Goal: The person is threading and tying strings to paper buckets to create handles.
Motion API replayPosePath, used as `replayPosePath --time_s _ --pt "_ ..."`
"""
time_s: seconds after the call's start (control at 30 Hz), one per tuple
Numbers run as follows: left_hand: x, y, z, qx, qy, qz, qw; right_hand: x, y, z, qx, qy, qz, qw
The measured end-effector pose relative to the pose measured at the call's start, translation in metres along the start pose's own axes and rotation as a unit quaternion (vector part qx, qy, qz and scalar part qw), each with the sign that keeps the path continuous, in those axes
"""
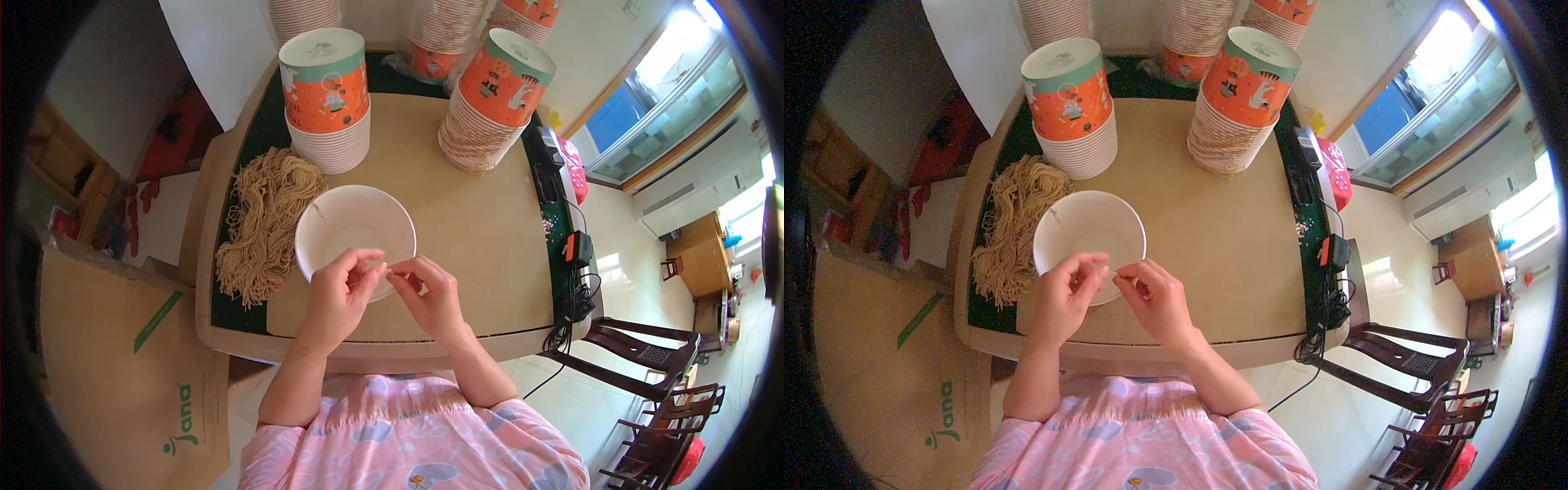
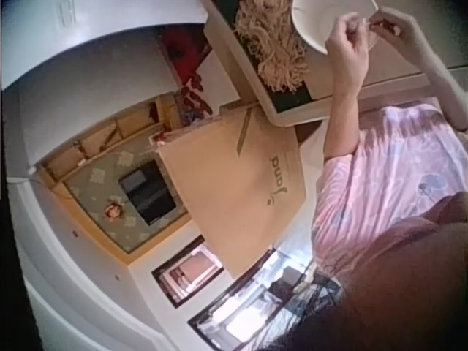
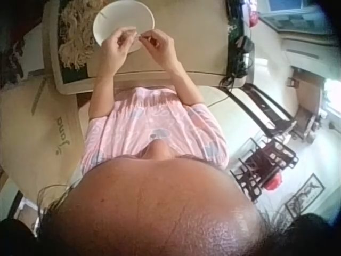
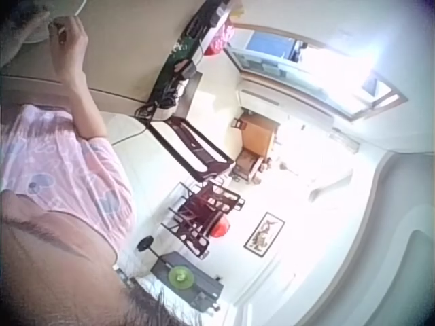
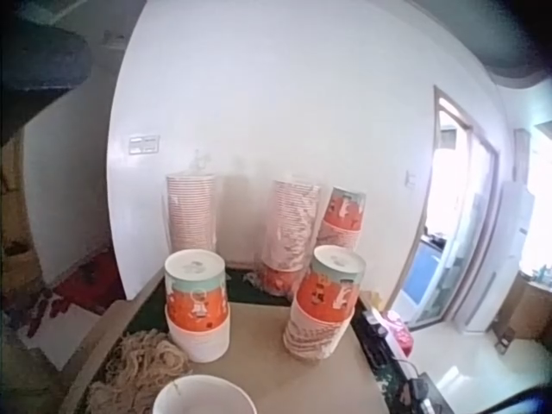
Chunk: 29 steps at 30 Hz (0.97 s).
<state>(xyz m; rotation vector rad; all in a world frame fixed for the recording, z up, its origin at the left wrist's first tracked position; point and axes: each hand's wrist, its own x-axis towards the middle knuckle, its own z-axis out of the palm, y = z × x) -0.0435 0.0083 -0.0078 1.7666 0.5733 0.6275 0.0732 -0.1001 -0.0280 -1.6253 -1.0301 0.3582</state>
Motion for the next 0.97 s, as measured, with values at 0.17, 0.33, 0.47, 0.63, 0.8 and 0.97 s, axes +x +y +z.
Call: replayPosePath --time_s 0.17,0.33,0.47,0.63,0.8,0.97 --pt "-0.006 0.023 0.001 0.014 -0.020 0.009 1.000 0.000 0.000 0.002 -0.037 0.009 -0.017 0.999" --pt "-0.009 0.013 0.003 0.065 -0.039 -0.014 0.997 0.001 0.004 0.005 -0.046 0.034 -0.030 0.998" --pt "-0.006 0.009 0.003 0.095 -0.040 -0.023 0.994 0.000 0.007 0.007 -0.048 0.047 -0.041 0.997" --pt "0.003 0.003 0.008 0.090 -0.021 -0.010 0.996 -0.002 0.008 0.008 -0.066 0.040 -0.061 0.995" --pt "0.005 -0.002 0.013 0.088 0.024 0.059 0.994 -0.002 0.007 0.007 -0.067 0.037 -0.064 0.995" --pt "0.006 -0.002 0.010 0.101 -0.006 0.020 0.995 -0.002 0.009 0.006 -0.085 0.034 -0.051 0.994"
